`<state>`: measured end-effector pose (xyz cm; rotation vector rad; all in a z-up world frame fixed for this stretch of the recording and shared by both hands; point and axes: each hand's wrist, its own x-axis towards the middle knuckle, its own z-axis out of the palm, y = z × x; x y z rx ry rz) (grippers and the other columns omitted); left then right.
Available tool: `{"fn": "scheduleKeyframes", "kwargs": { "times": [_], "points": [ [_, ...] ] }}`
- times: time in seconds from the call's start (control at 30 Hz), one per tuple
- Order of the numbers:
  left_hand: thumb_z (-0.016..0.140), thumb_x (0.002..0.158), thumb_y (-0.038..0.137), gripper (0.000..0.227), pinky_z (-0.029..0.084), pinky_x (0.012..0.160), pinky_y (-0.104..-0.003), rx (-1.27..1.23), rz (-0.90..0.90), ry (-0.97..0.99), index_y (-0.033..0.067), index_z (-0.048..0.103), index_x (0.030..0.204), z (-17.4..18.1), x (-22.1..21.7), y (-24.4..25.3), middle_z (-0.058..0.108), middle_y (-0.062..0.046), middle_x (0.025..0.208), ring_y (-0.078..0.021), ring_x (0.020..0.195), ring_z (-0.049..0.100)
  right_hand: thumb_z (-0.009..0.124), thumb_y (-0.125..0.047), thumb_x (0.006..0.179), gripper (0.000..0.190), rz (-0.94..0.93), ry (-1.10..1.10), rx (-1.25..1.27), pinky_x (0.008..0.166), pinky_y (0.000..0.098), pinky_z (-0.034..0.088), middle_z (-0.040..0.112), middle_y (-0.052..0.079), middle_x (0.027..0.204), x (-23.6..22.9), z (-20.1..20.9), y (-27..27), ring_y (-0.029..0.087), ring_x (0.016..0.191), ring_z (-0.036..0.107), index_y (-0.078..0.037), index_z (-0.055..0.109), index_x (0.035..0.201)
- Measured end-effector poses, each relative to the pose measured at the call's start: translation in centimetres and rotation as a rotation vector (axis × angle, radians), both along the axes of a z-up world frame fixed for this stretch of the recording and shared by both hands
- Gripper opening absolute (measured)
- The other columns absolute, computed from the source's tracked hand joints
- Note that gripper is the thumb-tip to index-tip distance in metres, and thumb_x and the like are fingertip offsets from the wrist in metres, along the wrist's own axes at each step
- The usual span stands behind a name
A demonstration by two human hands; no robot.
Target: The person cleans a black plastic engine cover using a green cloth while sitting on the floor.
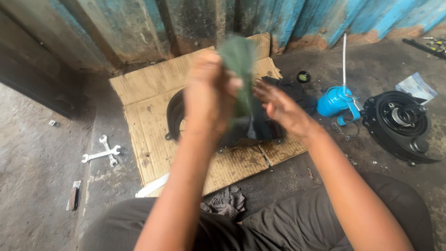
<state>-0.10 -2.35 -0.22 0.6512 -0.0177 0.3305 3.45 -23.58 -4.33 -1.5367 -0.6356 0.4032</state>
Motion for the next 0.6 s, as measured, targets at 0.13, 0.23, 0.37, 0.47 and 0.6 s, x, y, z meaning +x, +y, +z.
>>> {"fn": "scheduleKeyframes", "kwargs": {
  "times": [0.13, 0.23, 0.37, 0.47, 0.6],
  "points": [
    [0.063, 0.109, 0.023, 0.02, 0.055, 0.079, -0.036, -0.094, -0.248, -0.13, 0.0039, 0.057, 0.109, -0.1, 0.3, -0.8, 0.062, -0.012, 0.1, -0.0217, 0.085, 0.062, 0.066, -0.038, 0.092, 0.038, 0.028, 0.181, -0.069, 0.096, 0.0341, 0.056, 0.074, 0.0, 0.117, -1.8, 2.6, 0.6, 0.016, 0.104, 0.07, -0.012, 0.07, 0.12],
    [0.055, 0.095, 0.027, 0.022, 0.065, 0.075, -0.042, 0.083, 0.017, 0.168, 0.0077, 0.054, 0.105, 0.1, 0.5, 5.3, 0.071, -0.013, 0.109, -0.0241, 0.078, 0.068, 0.069, -0.032, 0.101, 0.024, -0.299, 0.17, -0.029, 0.061, 0.0327, 0.055, 0.068, 0.001, 0.089, -0.2, 4.0, -2.3, 0.014, 0.075, 0.063, -0.008, 0.066, 0.101],
    [0.063, 0.096, 0.029, 0.06, 0.049, 0.106, -0.053, 1.292, 0.753, 0.482, 0.0029, 0.038, 0.145, -1.7, -0.9, 12.4, 0.057, -0.025, 0.141, -0.0394, 0.127, 0.058, 0.071, -0.025, 0.103, 0.023, -0.593, -0.032, -0.052, 0.074, 0.0319, 0.047, 0.068, -0.001, 0.104, 2.4, 5.3, -8.0, 0.013, 0.093, 0.062, -0.01, 0.064, 0.12],
    [0.061, 0.094, 0.054, 0.074, 0.028, 0.113, -0.068, 1.75, 0.15, 1.267, 0.011, 0.039, 0.149, -3.9, -1.4, 13.9, 0.06, -0.016, 0.14, -0.0351, 0.13, 0.058, 0.072, -0.016, 0.097, 0.04, -0.633, -0.353, -0.325, 0.1, 0.0362, 0.05, 0.068, 0.003, 0.124, 4.4, 2.2, -9.1, 0.02, 0.115, 0.064, -0.013, 0.063, 0.136],
    [0.067, 0.09, 0.056, 0.063, 0.045, 0.107, -0.053, 1.74, -0.236, 1.367, 0.0121, 0.064, 0.135, -9.0, -0.5, 13.5, 0.063, -0.015, 0.138, -0.0344, 0.13, 0.06, 0.06, 0.002, 0.09, 0.051, -0.621, -0.546, -0.749, 0.104, 0.0407, 0.049, 0.067, 0.02, 0.121, 4.9, -2.5, -8.2, 0.033, 0.114, 0.064, -0.016, 0.07, 0.137]
  ]
}}
